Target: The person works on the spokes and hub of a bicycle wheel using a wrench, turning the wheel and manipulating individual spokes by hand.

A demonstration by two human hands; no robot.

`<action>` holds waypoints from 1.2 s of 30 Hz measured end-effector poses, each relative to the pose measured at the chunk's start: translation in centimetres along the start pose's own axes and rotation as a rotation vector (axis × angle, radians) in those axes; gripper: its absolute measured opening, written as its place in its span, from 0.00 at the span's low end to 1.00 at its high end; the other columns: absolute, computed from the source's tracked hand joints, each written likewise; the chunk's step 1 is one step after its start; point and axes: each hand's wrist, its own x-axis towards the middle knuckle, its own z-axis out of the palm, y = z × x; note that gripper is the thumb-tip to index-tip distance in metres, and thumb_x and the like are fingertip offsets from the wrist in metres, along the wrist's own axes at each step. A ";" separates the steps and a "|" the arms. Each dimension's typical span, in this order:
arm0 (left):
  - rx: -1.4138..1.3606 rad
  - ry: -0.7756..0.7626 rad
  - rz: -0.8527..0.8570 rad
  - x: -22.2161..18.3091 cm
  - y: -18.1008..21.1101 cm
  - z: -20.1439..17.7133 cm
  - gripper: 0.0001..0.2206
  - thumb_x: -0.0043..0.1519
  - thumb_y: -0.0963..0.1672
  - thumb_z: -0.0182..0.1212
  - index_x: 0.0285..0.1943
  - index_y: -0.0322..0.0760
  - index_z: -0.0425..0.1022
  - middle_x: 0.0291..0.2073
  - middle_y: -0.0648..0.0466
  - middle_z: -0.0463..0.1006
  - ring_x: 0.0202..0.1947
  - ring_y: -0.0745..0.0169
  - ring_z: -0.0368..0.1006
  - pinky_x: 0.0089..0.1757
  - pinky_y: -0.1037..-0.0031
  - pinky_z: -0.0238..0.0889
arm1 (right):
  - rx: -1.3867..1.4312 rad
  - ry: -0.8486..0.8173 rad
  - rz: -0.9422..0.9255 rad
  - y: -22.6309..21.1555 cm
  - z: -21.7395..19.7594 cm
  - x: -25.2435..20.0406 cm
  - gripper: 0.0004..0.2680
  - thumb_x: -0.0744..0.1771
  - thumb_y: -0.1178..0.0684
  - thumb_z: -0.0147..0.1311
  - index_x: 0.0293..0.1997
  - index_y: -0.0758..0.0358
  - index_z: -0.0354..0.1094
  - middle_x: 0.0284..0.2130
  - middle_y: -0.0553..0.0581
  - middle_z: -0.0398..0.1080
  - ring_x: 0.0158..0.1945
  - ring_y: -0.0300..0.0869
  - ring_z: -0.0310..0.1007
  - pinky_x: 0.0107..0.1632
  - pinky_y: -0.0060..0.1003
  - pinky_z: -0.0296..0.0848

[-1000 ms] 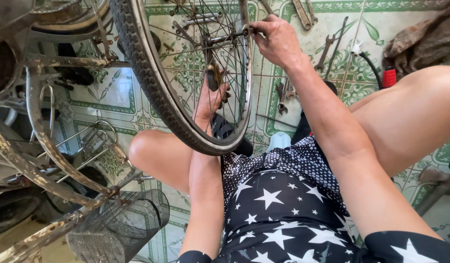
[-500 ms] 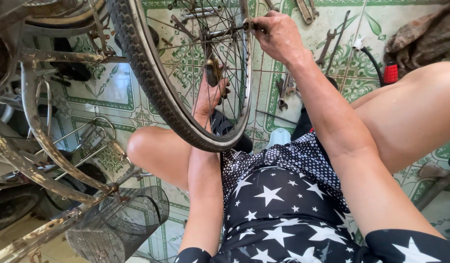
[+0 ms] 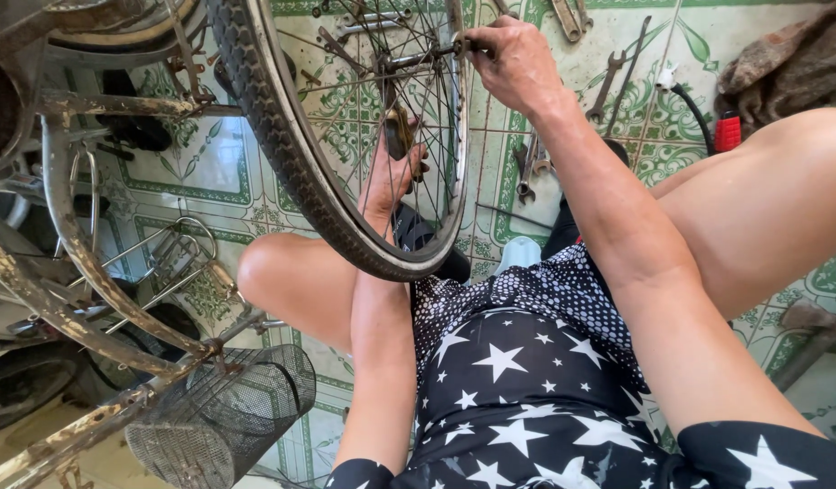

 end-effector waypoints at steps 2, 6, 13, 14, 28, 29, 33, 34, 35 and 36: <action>0.061 0.039 -0.029 0.0 0.5 0.3 0.24 0.67 0.41 0.61 0.72 0.35 0.61 0.39 0.52 0.75 0.33 0.67 0.71 0.35 0.73 0.71 | 0.000 -0.002 -0.002 0.1 0.1 0.0 0.07 0.70 0.53 0.61 0.54 0.55 0.80 0.38 0.58 0.76 0.38 0.46 0.75 0.41 0.43 0.76; 0.033 -0.002 0.013 -0.1 1.0 0.3 0.25 0.66 0.41 0.63 0.72 0.36 0.59 0.39 0.54 0.75 0.34 0.68 0.70 0.36 0.72 0.71 | 0.019 -0.006 -0.024 0.5 0.3 -0.1 0.08 0.69 0.53 0.61 0.54 0.56 0.79 0.37 0.60 0.76 0.36 0.46 0.76 0.39 0.42 0.77; 0.010 0.006 -0.029 0.2 -0.2 -0.3 0.23 0.68 0.41 0.62 0.71 0.36 0.61 0.38 0.54 0.74 0.34 0.69 0.70 0.35 0.74 0.71 | 0.105 -0.218 0.084 0.2 0.3 -0.4 0.09 0.70 0.52 0.58 0.54 0.59 0.77 0.41 0.60 0.79 0.35 0.44 0.79 0.40 0.41 0.79; -0.027 -0.007 0.007 0.4 -0.4 -0.4 0.22 0.68 0.40 0.62 0.71 0.35 0.61 0.41 0.54 0.74 0.37 0.69 0.70 0.37 0.76 0.69 | 0.164 -0.266 0.135 -0.2 0.2 -0.5 0.10 0.69 0.52 0.58 0.54 0.59 0.76 0.43 0.59 0.79 0.36 0.43 0.80 0.41 0.40 0.79; 0.172 0.021 0.141 0.1 0.8 0.3 0.19 0.67 0.38 0.60 0.67 0.33 0.63 0.47 0.56 0.75 0.40 0.71 0.71 0.42 0.79 0.68 | 1.083 -0.414 0.687 -7.1 -3.6 -1.4 0.11 0.67 0.56 0.62 0.45 0.78 0.69 0.26 0.64 0.75 0.25 0.44 0.80 0.28 0.37 0.81; 0.153 0.021 0.110 0.0 0.8 0.2 0.20 0.67 0.39 0.60 0.68 0.33 0.63 0.45 0.56 0.75 0.39 0.71 0.71 0.41 0.79 0.68 | 1.133 -0.413 0.699 -7.1 -3.6 -1.6 0.11 0.67 0.56 0.62 0.45 0.78 0.69 0.26 0.64 0.75 0.25 0.44 0.80 0.29 0.36 0.81; 0.121 0.027 0.036 -0.1 1.5 0.4 0.22 0.66 0.40 0.62 0.69 0.33 0.63 0.41 0.55 0.75 0.38 0.69 0.70 0.39 0.76 0.68 | 1.066 -0.409 0.710 -7.6 -3.3 -1.6 0.11 0.67 0.56 0.61 0.45 0.78 0.69 0.27 0.64 0.77 0.26 0.45 0.80 0.29 0.37 0.83; 0.124 0.029 0.028 -0.2 1.8 0.5 0.22 0.66 0.41 0.62 0.69 0.33 0.63 0.42 0.55 0.75 0.38 0.69 0.70 0.39 0.76 0.69 | 0.994 -0.441 0.694 -7.5 -3.1 -1.7 0.11 0.67 0.56 0.60 0.46 0.78 0.69 0.27 0.65 0.77 0.25 0.44 0.80 0.29 0.37 0.83; 0.124 0.025 0.021 -0.2 2.1 0.6 0.22 0.66 0.42 0.62 0.69 0.33 0.63 0.41 0.55 0.75 0.38 0.69 0.71 0.39 0.76 0.69 | 0.923 -0.471 0.678 -7.1 -2.9 -1.8 0.11 0.67 0.55 0.59 0.46 0.77 0.70 0.28 0.66 0.77 0.25 0.44 0.79 0.29 0.37 0.83; 0.124 0.022 0.013 -0.3 2.3 0.7 0.23 0.66 0.42 0.63 0.69 0.33 0.63 0.41 0.55 0.75 0.37 0.69 0.71 0.38 0.75 0.70 | 0.809 -0.514 0.623 -6.6 -2.7 -1.9 0.11 0.67 0.55 0.59 0.47 0.76 0.71 0.29 0.64 0.78 0.27 0.44 0.80 0.31 0.37 0.83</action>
